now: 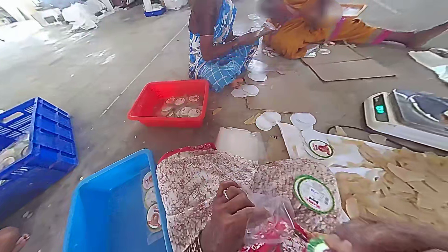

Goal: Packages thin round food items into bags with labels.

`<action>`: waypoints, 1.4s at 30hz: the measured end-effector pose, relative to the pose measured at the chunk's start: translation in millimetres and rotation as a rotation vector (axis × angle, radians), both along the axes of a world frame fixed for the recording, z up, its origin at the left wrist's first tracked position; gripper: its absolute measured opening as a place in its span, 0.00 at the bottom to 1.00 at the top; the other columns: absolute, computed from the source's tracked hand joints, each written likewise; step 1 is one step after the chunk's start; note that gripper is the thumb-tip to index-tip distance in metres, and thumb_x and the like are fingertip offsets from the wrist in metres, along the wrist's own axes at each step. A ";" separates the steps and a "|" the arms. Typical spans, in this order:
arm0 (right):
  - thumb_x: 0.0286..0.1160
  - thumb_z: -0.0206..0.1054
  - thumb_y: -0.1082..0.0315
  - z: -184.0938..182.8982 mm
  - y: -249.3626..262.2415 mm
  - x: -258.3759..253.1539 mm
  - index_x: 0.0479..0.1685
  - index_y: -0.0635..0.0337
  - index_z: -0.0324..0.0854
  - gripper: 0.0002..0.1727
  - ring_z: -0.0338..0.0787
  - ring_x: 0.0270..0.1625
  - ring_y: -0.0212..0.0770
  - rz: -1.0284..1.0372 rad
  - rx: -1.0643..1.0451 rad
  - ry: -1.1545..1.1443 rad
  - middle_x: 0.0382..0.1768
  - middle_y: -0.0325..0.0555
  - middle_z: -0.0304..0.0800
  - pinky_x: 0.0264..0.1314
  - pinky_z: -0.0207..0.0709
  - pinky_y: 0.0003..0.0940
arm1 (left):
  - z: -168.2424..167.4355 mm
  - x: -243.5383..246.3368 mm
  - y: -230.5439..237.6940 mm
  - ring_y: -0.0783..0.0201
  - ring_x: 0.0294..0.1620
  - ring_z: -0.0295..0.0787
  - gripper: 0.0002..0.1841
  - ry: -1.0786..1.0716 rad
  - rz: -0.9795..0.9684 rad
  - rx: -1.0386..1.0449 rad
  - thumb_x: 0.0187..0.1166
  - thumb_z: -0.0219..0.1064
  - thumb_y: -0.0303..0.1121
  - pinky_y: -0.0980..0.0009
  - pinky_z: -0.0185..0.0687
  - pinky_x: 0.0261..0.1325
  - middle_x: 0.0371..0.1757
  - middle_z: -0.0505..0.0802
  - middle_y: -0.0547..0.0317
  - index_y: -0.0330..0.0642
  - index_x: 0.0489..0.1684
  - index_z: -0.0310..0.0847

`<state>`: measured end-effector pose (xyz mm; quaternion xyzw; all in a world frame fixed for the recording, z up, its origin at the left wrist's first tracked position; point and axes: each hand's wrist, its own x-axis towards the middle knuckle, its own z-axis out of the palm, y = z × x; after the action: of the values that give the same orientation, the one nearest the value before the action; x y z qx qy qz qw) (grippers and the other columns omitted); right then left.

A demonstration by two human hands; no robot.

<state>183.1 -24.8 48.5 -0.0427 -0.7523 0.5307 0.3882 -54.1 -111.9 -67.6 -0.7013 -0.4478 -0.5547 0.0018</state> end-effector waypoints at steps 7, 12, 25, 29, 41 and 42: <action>0.81 0.69 0.68 -5.8 2.1 -53.7 0.48 0.59 0.89 0.07 0.93 0.55 0.31 0.001 0.135 -0.081 0.43 0.41 0.97 0.83 0.73 0.39 | 3.0 3.0 1.9 0.67 0.46 0.84 0.11 -0.029 -0.077 0.021 0.85 0.60 0.34 0.70 0.67 0.76 0.31 0.87 0.60 0.42 0.34 0.83; 0.68 0.79 0.66 -26.2 9.6 -54.5 0.69 0.50 0.81 0.27 0.90 0.57 0.22 -0.105 -0.017 -0.139 0.59 0.28 0.92 0.62 0.87 0.20 | -1.0 14.3 -10.5 0.76 0.61 0.85 0.12 -0.421 -0.299 -0.249 0.77 0.74 0.34 0.77 0.77 0.71 0.52 0.93 0.62 0.39 0.52 0.86; 0.66 0.75 0.68 -90.0 -4.7 -40.1 0.65 0.54 0.82 0.24 0.94 0.55 0.34 -0.318 -0.367 -0.226 0.55 0.37 0.94 0.57 0.91 0.29 | -7.5 23.7 -30.0 0.71 0.47 0.94 0.08 -1.255 -0.639 -0.898 0.83 0.63 0.26 0.68 0.88 0.58 0.43 0.97 0.63 0.42 0.48 0.90; 0.64 0.74 0.66 -97.0 1.1 -19.5 0.64 0.53 0.82 0.24 0.94 0.53 0.33 -0.281 -0.332 -0.379 0.53 0.36 0.95 0.55 0.91 0.29 | -19.6 22.5 -29.5 0.66 0.48 0.95 0.11 -1.228 -0.676 -0.924 0.87 0.59 0.27 0.64 0.90 0.57 0.47 0.96 0.57 0.34 0.55 0.87; 0.63 0.76 0.62 -91.6 -0.8 -6.1 0.58 0.51 0.88 0.20 0.96 0.47 0.34 -0.367 -0.329 -0.421 0.45 0.36 0.97 0.50 0.91 0.28 | -13.3 24.5 -20.0 0.67 0.52 0.94 0.20 -1.127 -0.538 -0.802 0.81 0.62 0.19 0.68 0.88 0.60 0.52 0.96 0.54 0.28 0.73 0.76; 0.63 0.76 0.63 -93.4 -2.2 -6.6 0.53 0.52 0.89 0.17 0.96 0.47 0.32 -0.368 -0.318 -0.427 0.44 0.35 0.97 0.50 0.90 0.27 | -13.4 25.7 -19.8 0.67 0.52 0.94 0.21 -1.097 -0.538 -0.812 0.81 0.62 0.19 0.67 0.88 0.60 0.52 0.96 0.54 0.28 0.74 0.75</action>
<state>176.6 -27.0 -44.9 -0.3483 -0.7041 0.5415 0.2995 -28.5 -131.7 -81.0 -0.3537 -0.3669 -0.5975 -0.6191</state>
